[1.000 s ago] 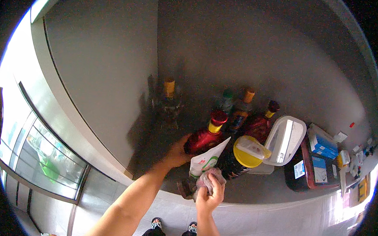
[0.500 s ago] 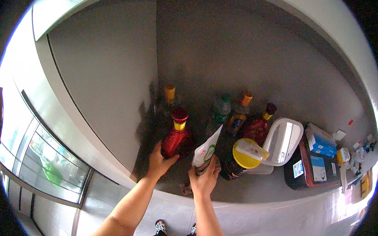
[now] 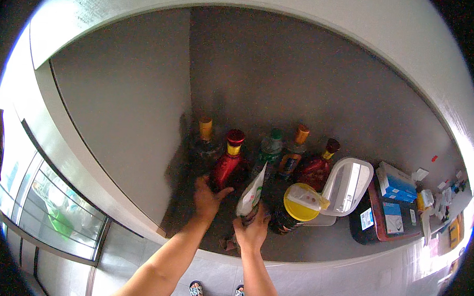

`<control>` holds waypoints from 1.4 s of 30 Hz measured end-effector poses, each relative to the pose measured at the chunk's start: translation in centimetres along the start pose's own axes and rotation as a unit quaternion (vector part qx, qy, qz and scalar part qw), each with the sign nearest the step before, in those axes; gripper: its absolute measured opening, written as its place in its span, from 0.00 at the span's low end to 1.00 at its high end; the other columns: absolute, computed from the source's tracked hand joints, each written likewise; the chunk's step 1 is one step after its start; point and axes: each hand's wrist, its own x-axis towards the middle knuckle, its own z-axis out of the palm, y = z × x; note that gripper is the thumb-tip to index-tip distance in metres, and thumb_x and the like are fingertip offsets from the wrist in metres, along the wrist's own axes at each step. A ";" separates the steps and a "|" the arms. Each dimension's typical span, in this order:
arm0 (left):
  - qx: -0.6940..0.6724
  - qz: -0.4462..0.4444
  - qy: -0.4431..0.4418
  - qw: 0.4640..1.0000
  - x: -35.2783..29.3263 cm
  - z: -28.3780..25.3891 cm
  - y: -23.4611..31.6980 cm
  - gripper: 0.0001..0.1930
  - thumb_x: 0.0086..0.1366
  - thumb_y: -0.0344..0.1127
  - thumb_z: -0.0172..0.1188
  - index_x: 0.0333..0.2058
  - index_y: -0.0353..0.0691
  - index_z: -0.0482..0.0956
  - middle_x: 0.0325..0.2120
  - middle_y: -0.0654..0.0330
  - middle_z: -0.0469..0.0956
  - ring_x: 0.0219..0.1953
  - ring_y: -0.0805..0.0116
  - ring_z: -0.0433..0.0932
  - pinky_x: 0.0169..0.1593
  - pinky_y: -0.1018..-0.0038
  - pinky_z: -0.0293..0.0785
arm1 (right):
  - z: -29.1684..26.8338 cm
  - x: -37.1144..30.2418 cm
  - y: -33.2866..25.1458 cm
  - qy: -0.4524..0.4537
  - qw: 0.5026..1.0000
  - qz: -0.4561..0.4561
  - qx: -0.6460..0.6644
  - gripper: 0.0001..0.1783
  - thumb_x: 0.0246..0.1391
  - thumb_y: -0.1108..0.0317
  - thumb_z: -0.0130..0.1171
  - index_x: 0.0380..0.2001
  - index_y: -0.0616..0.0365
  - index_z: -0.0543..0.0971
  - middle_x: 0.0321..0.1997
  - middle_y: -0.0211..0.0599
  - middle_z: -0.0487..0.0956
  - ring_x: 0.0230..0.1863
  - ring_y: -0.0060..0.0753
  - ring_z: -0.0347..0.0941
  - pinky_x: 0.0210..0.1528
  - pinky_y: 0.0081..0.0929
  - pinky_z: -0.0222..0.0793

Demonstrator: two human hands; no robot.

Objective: The person washes a cloth in the sink, then wipes the glass door of a refrigerator and the side of a cabinet. They proceed to wipe the countertop and clean several bottles and containers on the counter, moving them aside as needed.

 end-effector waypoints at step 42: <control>-0.222 0.244 0.013 0.944 -11.1 -8.0 2.9 0.31 0.55 0.27 0.63 0.56 0.30 0.61 0.55 0.41 0.63 0.56 0.46 0.65 0.60 0.59 0.60 | -1.4 -1.0 1.8 -0.262 0.925 -0.274 -0.039 0.24 0.43 0.73 0.58 0.49 0.51 0.78 0.51 0.40 0.78 0.53 0.50 0.72 0.56 0.43 0.68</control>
